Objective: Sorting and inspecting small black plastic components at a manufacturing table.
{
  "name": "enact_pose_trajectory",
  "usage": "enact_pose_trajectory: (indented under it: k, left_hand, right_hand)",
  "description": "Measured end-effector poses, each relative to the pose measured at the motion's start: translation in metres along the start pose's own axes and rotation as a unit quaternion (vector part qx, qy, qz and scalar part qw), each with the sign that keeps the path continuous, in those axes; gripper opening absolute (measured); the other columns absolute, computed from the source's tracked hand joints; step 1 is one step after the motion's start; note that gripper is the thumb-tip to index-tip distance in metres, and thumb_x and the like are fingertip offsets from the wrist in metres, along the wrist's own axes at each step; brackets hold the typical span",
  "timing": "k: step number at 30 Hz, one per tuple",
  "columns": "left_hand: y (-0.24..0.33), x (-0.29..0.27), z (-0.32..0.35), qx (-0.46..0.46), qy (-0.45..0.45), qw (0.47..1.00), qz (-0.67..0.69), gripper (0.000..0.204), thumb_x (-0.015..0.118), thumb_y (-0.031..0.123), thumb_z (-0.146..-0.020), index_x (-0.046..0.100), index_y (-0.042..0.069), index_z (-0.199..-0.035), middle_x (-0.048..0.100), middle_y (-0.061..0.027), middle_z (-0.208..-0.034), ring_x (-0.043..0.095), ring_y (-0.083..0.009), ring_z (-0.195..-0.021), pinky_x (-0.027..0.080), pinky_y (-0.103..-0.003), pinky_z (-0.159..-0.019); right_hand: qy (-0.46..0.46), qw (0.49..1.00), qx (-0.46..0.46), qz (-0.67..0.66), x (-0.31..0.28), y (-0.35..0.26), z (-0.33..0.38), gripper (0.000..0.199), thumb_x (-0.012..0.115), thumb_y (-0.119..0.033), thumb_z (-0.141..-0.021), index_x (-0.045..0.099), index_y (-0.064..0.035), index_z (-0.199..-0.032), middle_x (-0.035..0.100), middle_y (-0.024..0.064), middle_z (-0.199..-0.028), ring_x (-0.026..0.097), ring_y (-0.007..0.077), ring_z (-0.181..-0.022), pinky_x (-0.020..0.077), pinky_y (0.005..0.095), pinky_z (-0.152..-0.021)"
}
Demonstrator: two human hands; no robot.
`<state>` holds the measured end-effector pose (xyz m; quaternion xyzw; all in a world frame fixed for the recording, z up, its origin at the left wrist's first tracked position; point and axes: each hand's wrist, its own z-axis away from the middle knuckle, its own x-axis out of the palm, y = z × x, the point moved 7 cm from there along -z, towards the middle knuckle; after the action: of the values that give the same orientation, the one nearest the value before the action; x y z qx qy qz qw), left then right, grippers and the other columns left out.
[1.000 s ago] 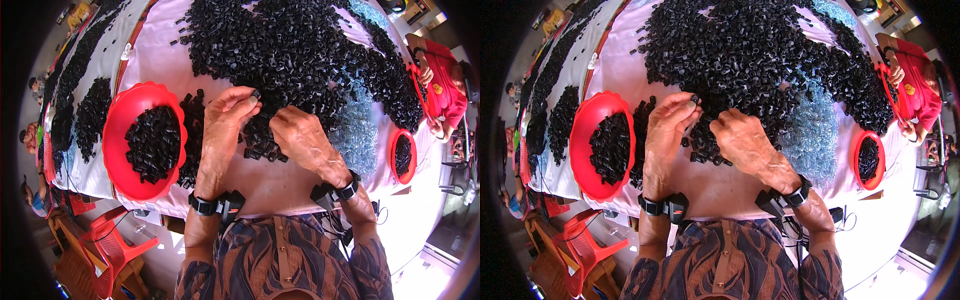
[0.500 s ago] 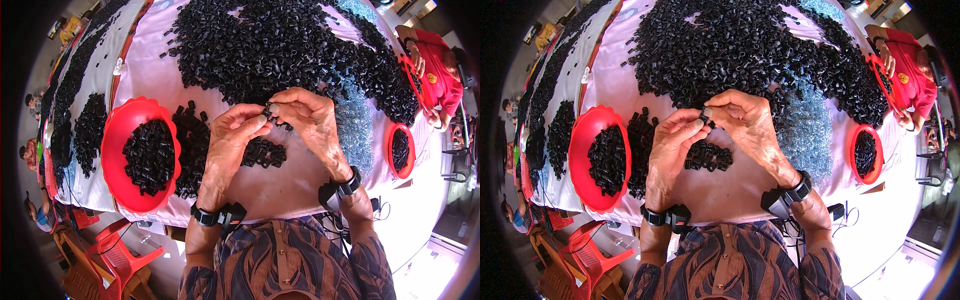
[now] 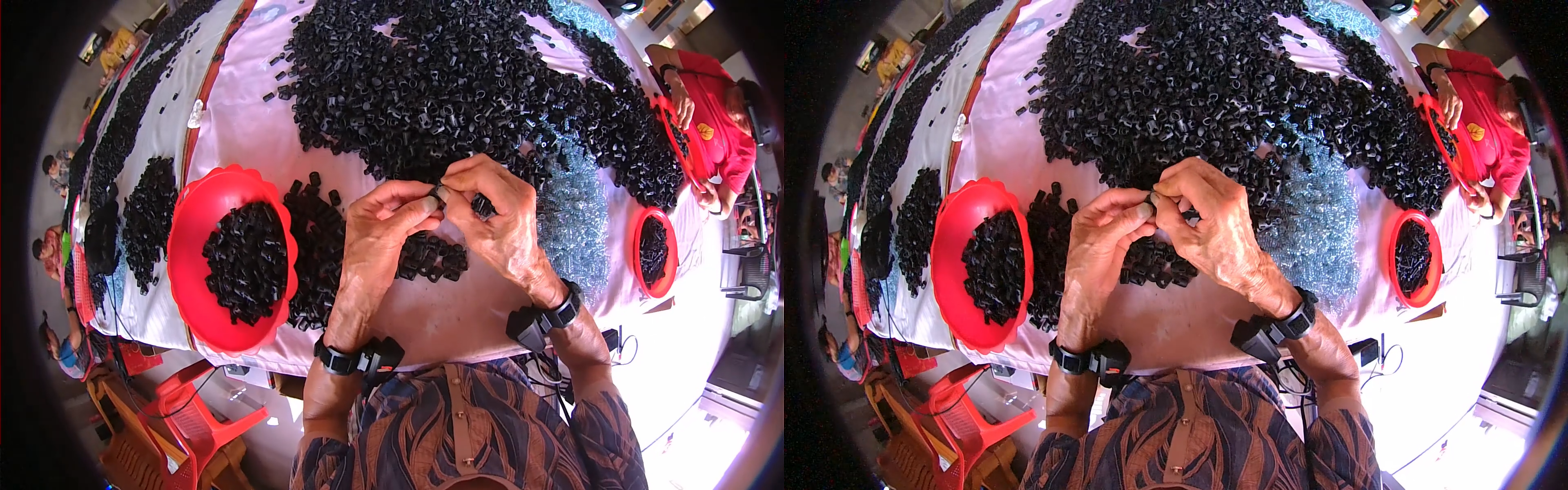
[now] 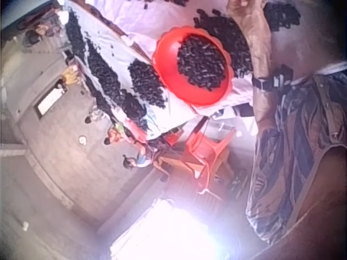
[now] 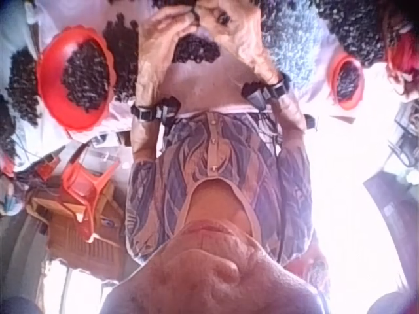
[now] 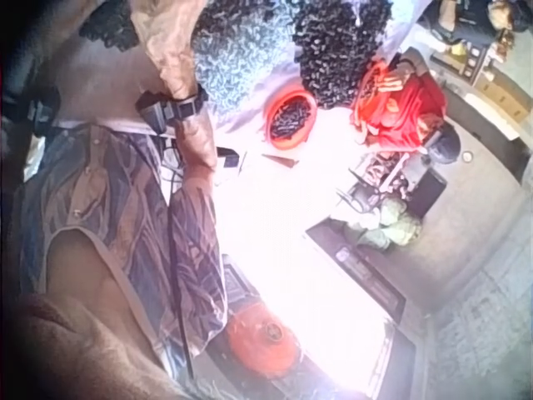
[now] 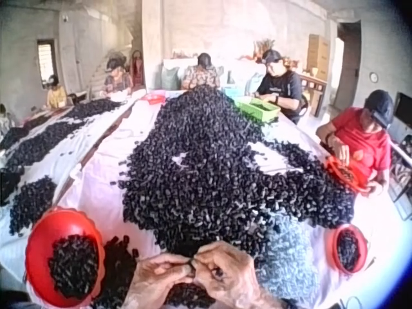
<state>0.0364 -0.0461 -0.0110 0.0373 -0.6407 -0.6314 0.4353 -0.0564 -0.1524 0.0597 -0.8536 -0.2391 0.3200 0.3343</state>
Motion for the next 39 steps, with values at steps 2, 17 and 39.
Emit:
enact_pose_trajectory:
  k: [2,17,39]
  left_hand:
    - [0.002,-0.001,0.000,0.019,0.009,0.999,-0.025,0.016,0.070,0.002,-0.085,0.068,-0.003,-0.101,0.070,-0.0103,-0.091,0.068,-0.0155,-0.078,0.058,-0.026,-0.072]
    - [0.003,-0.002,-0.001,0.043,0.034,0.997,-0.060,0.017,0.069,-0.001,-0.086,0.068,-0.004,-0.102,0.070,-0.0111,-0.092,0.068,-0.0152,-0.078,0.058,-0.026,-0.074]
    - [-0.006,0.000,-0.002,-0.036,-0.023,0.999,0.006,0.010,0.064,0.006,-0.090,0.065,-0.002,-0.096,0.070,-0.0099,-0.086,0.068,-0.0175,-0.079,0.056,-0.032,-0.079]
  right_hand:
    - [-0.012,1.000,0.000,-0.022,0.000,-0.001,-0.001,0.009,0.064,0.008,-0.079,0.060,0.0019,-0.084,0.064,0.0125,-0.086,0.063,0.0177,-0.064,0.0514,0.0263,-0.054]
    - [-0.027,0.977,0.127,-0.171,0.009,0.031,0.005,0.015,0.069,0.003,-0.082,0.065,0.0049,-0.096,0.065,0.0090,-0.087,0.065,0.0122,-0.071,0.0531,0.0237,-0.060]
    - [-0.051,0.997,-0.035,0.043,0.010,0.005,0.009,0.032,0.074,-0.007,-0.070,0.055,0.0010,-0.095,0.062,0.0166,-0.092,0.064,0.0342,-0.075,0.0555,0.0395,-0.062]
